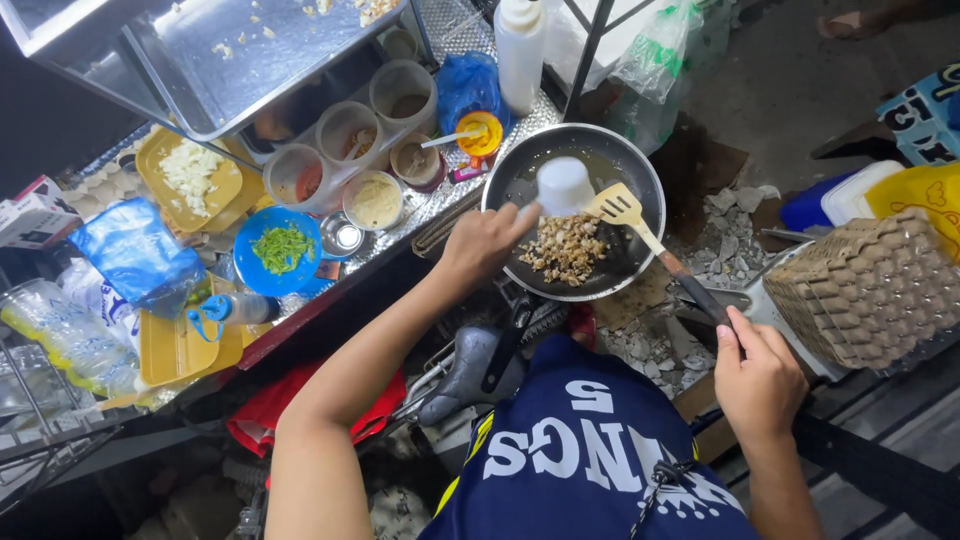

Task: Stir-frying meat and vegetables in a pan at a street food stall, adding seasonings and tossing the ingredients.

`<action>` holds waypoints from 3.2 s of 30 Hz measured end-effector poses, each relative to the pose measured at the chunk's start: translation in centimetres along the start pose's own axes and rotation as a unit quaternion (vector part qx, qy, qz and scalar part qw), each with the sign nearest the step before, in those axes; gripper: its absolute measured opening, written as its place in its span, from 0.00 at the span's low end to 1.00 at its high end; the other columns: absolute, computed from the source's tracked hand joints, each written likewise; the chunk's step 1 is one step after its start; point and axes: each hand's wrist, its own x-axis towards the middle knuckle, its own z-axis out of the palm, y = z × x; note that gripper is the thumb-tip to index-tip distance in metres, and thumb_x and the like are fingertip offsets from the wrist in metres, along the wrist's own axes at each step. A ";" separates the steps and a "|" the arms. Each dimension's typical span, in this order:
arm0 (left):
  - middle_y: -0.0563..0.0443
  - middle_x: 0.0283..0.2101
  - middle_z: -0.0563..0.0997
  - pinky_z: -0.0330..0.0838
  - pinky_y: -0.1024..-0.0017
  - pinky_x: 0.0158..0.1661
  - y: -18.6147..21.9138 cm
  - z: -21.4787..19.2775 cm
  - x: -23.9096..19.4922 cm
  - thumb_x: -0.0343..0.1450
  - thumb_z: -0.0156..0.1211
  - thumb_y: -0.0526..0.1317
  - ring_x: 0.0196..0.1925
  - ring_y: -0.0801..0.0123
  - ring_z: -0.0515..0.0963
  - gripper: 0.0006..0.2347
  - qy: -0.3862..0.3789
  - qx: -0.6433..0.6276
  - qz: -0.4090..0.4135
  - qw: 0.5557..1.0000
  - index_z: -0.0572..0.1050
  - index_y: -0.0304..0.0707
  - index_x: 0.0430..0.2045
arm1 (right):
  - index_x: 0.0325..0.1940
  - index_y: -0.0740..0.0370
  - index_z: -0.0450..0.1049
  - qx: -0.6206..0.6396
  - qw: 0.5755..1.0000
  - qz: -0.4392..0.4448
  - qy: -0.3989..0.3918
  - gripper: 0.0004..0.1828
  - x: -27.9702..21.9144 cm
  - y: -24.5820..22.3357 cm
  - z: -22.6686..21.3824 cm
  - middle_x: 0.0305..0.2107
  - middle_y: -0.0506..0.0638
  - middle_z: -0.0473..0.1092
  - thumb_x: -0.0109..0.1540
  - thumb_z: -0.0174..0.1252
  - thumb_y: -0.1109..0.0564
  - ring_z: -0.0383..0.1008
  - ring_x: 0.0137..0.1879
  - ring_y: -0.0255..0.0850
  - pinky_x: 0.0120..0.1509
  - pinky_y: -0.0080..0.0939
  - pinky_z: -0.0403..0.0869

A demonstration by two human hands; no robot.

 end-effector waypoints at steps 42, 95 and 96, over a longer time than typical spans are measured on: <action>0.33 0.37 0.83 0.72 0.45 0.47 -10.9 -9.2 -2.6 0.78 0.57 0.47 0.44 0.35 0.80 0.13 0.062 -0.280 -0.526 0.800 0.78 0.35 0.44 | 0.59 0.40 0.83 -0.137 0.983 -0.122 0.022 0.16 7.5 -2.5 3.1 0.35 0.41 0.74 0.68 0.59 0.45 0.78 0.31 0.46 0.34 0.48 0.79; 0.41 0.31 0.83 0.74 0.49 0.38 15.6 -5.1 -10.5 0.67 0.60 0.48 0.36 0.41 0.81 0.11 -0.272 -0.245 -0.571 0.735 0.75 0.40 0.27 | 0.54 0.39 0.83 -0.147 0.914 -0.367 -0.087 0.13 22.3 -4.0 2.0 0.37 0.44 0.76 0.68 0.59 0.54 0.71 0.42 0.49 0.38 0.50 0.67; 0.41 0.31 0.83 0.74 0.49 0.38 15.7 -5.0 -10.6 0.68 0.61 0.50 0.37 0.42 0.81 0.12 -0.269 -0.255 -0.573 0.731 0.74 0.40 0.27 | 0.54 0.37 0.83 -0.177 0.914 -0.357 -0.074 0.13 21.5 -3.8 1.8 0.36 0.43 0.76 0.68 0.59 0.53 0.71 0.42 0.48 0.37 0.49 0.66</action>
